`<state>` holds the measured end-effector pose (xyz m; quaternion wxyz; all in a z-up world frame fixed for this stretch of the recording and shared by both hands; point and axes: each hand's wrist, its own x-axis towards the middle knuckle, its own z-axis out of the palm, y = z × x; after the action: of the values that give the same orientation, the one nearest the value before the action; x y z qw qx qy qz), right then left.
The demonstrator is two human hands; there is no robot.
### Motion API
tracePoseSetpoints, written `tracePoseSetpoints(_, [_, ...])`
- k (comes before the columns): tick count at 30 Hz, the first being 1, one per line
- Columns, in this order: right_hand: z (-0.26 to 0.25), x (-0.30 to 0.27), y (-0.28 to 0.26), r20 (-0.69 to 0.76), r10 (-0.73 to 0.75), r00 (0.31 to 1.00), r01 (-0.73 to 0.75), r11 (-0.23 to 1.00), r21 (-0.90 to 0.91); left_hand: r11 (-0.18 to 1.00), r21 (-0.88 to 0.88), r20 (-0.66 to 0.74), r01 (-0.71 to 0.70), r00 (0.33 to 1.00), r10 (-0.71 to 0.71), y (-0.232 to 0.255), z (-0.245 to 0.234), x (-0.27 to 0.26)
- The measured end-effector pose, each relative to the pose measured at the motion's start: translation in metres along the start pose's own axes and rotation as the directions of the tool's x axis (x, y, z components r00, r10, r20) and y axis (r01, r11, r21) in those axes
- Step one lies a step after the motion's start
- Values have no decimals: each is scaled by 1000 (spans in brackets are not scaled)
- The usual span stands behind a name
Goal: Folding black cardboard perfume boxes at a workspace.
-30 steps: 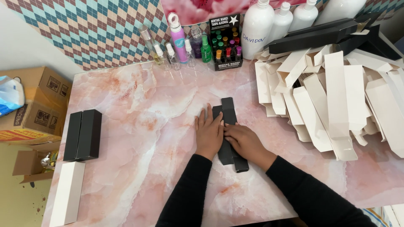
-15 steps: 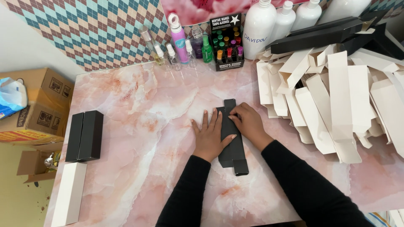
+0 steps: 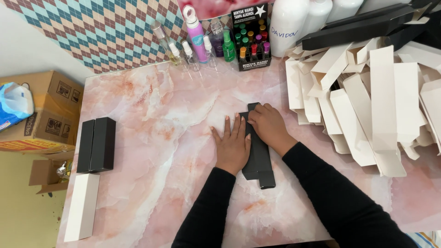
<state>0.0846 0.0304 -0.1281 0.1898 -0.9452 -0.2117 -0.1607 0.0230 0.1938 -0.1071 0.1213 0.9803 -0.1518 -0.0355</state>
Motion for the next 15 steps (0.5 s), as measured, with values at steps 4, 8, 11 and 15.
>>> tracePoseSetpoints(4, [1,-10,-3,-20,-34,999,34,999,-25,1000,9,-10,12,1000,-12,1,2,0])
tracePoseSetpoints(8, [0,-25,-7,-21,-49,999,49,998,-26,999,21,-5,25,1000,-24,1,3,0])
tracePoseSetpoints(11, [-7,-39,-13,6,-62,998,62,998,-13,999,26,-24,24,999,-23,1,7,0])
tracePoseSetpoints(15, [-27,-60,-25,41,-113,993,113,993,18,999,11,-51,31,998,-31,1,10,1])
